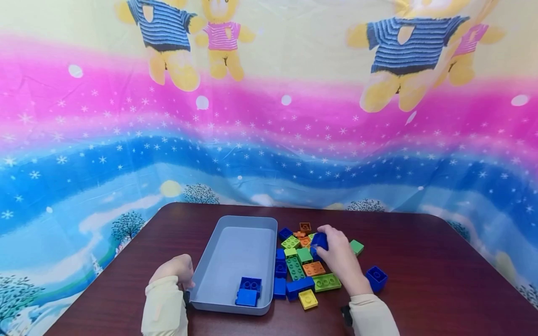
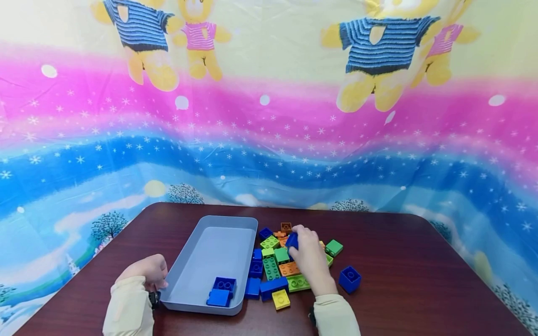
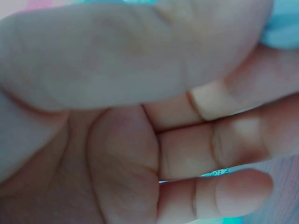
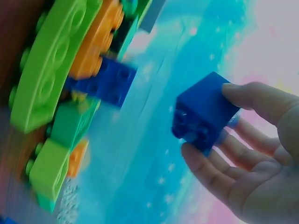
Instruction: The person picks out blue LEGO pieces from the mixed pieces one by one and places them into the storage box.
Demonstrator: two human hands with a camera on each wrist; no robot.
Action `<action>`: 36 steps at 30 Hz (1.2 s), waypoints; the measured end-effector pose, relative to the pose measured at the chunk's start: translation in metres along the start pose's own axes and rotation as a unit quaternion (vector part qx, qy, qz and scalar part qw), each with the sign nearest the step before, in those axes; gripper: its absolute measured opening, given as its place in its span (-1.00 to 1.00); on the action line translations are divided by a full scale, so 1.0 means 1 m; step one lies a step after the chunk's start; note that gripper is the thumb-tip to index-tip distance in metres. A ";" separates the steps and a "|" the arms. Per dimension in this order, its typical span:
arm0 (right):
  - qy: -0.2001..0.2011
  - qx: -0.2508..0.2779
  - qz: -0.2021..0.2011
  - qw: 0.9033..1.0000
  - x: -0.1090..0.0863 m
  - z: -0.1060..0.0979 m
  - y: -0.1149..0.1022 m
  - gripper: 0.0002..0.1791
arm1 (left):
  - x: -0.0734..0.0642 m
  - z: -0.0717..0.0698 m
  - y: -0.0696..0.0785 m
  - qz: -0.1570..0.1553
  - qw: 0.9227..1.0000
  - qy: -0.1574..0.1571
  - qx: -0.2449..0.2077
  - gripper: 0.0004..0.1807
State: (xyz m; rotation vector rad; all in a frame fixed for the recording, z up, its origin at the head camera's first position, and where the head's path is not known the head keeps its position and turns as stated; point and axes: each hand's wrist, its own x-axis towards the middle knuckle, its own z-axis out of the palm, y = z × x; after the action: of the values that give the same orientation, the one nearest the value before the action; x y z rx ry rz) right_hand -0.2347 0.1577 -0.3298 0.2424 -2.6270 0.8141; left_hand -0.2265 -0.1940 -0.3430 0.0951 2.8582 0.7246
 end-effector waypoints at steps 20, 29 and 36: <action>0.045 -0.005 -0.175 0.984 -0.017 0.044 -0.045 -0.70 | -0.002 -0.001 0.001 -0.007 1.000 -0.004 -0.004 -0.54; 0.020 -0.014 -0.220 0.975 -0.020 0.057 -0.060 -0.79 | -0.002 0.000 -0.001 -0.006 1.000 0.002 -0.001 -0.55; 0.002 -0.025 -0.259 0.966 -0.022 0.068 -0.068 -0.80 | -0.002 0.000 0.000 -0.002 1.000 0.003 0.001 -0.56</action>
State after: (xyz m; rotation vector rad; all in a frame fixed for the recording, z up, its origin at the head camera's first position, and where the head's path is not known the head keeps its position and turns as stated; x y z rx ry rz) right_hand -0.2163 0.0643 -0.3556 0.8653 -2.3991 0.5607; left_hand -0.2249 -0.1945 -0.3430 0.0877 2.8639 0.7213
